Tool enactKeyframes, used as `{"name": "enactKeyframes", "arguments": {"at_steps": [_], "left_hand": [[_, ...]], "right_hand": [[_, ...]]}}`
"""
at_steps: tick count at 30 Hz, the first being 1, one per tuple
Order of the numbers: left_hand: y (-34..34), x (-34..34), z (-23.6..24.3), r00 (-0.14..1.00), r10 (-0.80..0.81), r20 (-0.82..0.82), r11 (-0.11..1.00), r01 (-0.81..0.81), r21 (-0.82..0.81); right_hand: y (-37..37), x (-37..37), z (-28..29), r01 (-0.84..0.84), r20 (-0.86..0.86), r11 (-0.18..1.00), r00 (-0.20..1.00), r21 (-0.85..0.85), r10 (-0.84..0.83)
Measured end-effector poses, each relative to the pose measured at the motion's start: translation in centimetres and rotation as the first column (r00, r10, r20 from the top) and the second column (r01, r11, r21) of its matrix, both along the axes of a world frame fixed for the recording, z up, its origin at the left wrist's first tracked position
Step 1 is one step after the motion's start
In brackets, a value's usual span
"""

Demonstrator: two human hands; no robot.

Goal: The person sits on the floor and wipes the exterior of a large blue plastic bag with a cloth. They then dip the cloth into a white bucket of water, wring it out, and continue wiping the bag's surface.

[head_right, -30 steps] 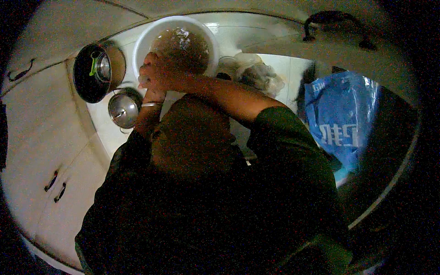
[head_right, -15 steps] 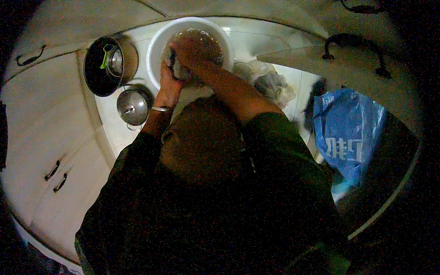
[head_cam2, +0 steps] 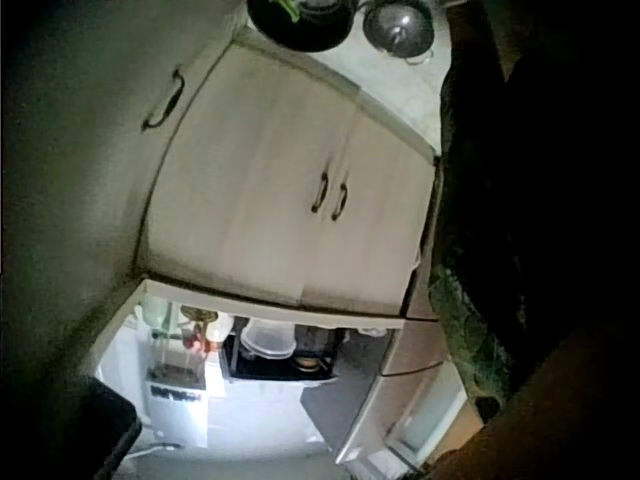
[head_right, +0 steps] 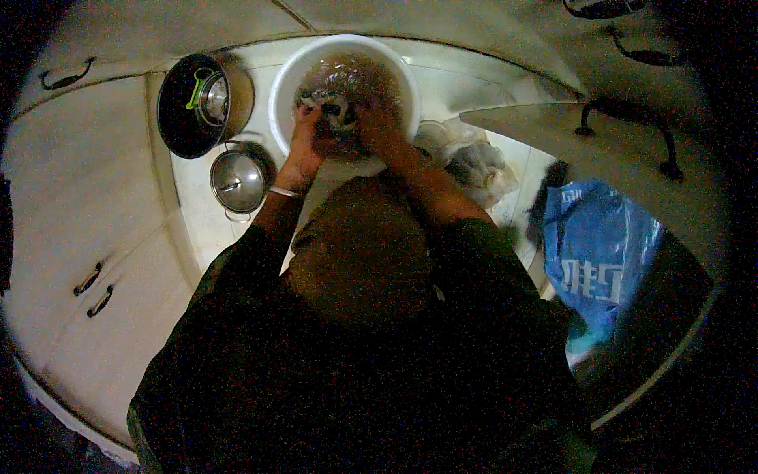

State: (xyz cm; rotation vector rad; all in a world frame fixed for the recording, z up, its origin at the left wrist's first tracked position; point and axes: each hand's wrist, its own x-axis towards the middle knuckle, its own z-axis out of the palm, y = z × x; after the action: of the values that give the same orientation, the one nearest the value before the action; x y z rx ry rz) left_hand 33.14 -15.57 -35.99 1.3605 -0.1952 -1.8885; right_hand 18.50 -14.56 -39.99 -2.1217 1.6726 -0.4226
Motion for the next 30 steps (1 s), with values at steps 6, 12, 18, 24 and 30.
{"name": "enactKeyframes", "arguments": {"at_steps": [6,12,18,24,30], "left_hand": [[-0.7,0.0,-1.3,0.923,0.019,-0.384,0.999,0.001,0.054],[1.0,0.7,0.5,0.998,-0.011,0.065,0.724,0.053,-0.688],[0.1,-1.0,2.2,0.984,0.112,-0.140,0.873,-0.165,-0.458],[-0.7,-2.3,3.2,0.970,0.142,-0.199,0.906,-0.208,-0.369],[-1.6,-3.5,4.3,0.914,0.184,-0.362,0.966,-0.236,-0.106]], "right_hand": [[-2.3,0.1,4.9,-0.273,0.586,0.784,0.798,0.557,-0.138],[-1.5,1.5,12.5,-0.431,0.736,0.854,0.672,0.292,0.087],[-1.1,4.1,9.5,-0.220,0.419,0.970,0.875,-0.099,0.241],[-3.2,5.2,9.7,-0.049,0.313,0.994,0.947,-0.097,0.077],[-6.1,5.3,9.7,0.065,0.121,0.990,0.989,0.123,-0.080]]}}
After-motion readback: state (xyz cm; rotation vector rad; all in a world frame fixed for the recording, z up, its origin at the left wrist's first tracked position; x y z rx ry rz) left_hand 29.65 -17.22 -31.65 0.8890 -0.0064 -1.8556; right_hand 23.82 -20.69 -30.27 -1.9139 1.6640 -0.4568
